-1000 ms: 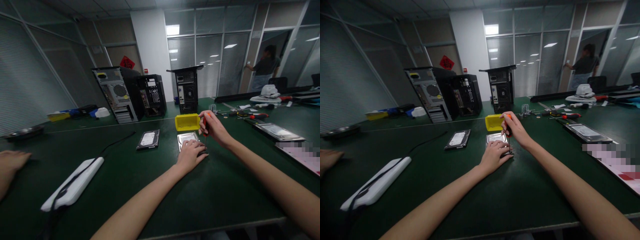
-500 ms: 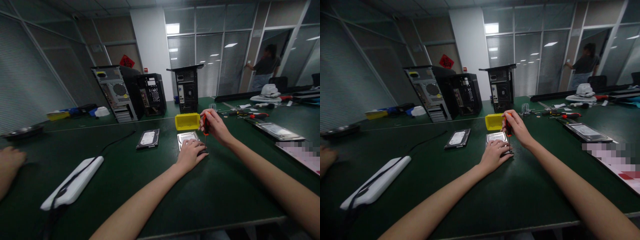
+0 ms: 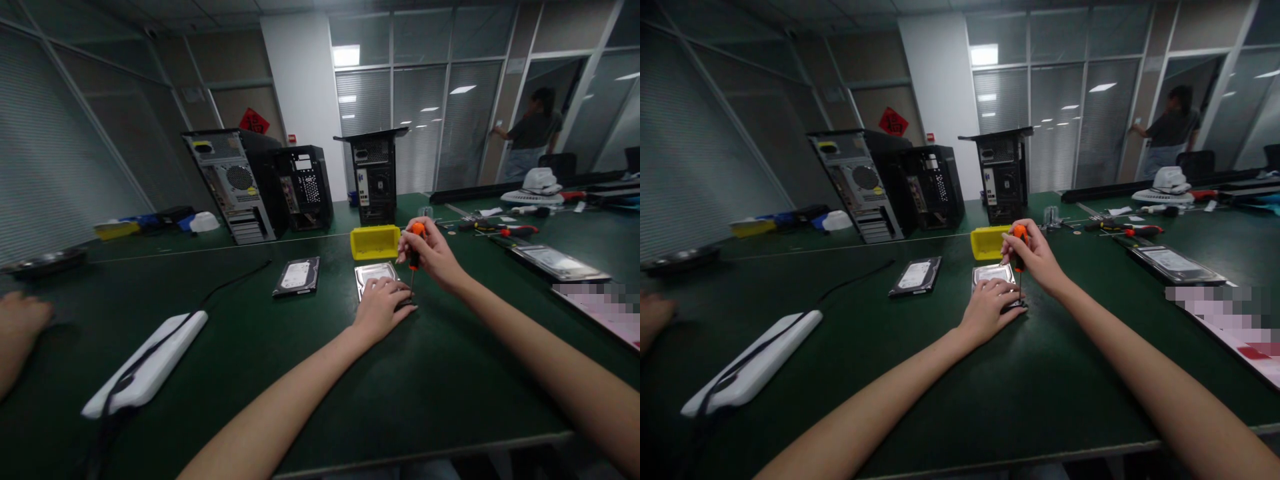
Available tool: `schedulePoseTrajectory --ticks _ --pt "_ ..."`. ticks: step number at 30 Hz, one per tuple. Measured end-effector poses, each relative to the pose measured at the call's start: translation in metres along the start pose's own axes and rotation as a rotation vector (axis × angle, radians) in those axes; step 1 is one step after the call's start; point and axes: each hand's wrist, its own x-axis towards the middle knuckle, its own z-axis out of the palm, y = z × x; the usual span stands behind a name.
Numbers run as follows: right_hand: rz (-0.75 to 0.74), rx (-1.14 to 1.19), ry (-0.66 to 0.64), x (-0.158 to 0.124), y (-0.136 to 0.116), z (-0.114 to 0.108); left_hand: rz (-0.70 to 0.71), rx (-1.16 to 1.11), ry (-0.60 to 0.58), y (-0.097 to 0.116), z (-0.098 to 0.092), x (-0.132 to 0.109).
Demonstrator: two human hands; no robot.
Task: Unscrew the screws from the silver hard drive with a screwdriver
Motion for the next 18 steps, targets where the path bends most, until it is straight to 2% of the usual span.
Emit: schedulePoseTrajectory --ticks 9,18 --pt "-0.034 -0.048 0.059 -0.0031 0.004 0.0033 -0.004 -0.001 -0.018 0.0007 -0.0018 0.0002" --pt "0.018 0.058 0.029 -0.0019 0.003 0.0056 -0.004 0.015 -0.011 0.0019 -0.0016 0.0006"
